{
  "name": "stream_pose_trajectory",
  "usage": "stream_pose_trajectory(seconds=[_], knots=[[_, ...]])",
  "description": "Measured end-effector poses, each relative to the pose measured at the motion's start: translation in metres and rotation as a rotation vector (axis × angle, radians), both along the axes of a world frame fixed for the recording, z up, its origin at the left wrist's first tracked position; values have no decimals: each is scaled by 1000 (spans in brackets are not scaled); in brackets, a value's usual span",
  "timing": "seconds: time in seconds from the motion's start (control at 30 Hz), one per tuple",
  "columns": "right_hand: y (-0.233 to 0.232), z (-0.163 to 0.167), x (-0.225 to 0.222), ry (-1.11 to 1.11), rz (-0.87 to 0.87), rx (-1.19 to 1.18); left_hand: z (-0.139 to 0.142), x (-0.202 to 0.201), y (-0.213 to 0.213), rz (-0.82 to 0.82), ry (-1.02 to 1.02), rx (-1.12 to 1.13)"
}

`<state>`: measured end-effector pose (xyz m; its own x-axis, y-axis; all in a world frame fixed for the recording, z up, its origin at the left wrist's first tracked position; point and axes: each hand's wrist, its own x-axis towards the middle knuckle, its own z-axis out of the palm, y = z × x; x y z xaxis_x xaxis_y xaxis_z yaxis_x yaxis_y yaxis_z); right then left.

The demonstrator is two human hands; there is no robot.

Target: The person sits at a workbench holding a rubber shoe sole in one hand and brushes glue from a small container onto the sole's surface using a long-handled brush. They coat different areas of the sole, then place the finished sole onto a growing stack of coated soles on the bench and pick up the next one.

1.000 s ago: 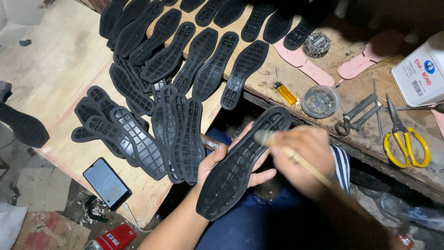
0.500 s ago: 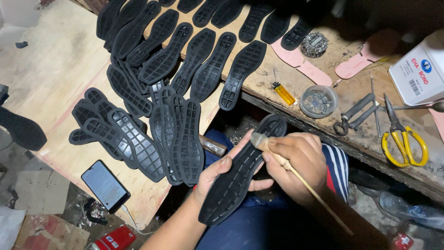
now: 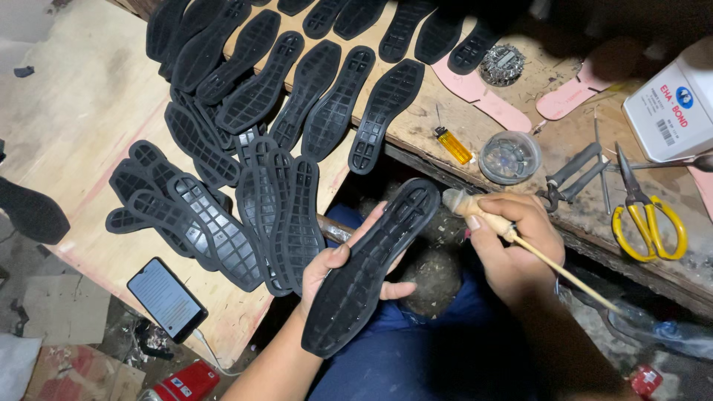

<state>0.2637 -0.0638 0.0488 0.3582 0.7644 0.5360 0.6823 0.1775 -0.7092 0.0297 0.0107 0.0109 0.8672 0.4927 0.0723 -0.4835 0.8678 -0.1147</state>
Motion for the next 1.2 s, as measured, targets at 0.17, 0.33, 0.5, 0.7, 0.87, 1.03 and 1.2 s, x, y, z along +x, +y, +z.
stream_pose_trajectory(seconds=[0.17,0.33,0.5,0.7,0.87,1.03,1.2], knots=[[0,7,-9,-129,266,43,-5,0,1,-54,-144,-142],[5,8,7,-68,45,8,-5,-2,1,-80,-180,-156],[1,0,7,-23,76,65,-7,-2,2,-52,-28,-47],[2,2,0,-106,45,56,-11,-1,5,-88,-43,5],[4,5,5,-131,54,71,-10,-2,3,-78,77,117],[8,2,11,-7,-45,-3,-4,5,4,-41,28,68],[4,-3,-10,-62,169,66,4,8,10,-24,-38,67]])
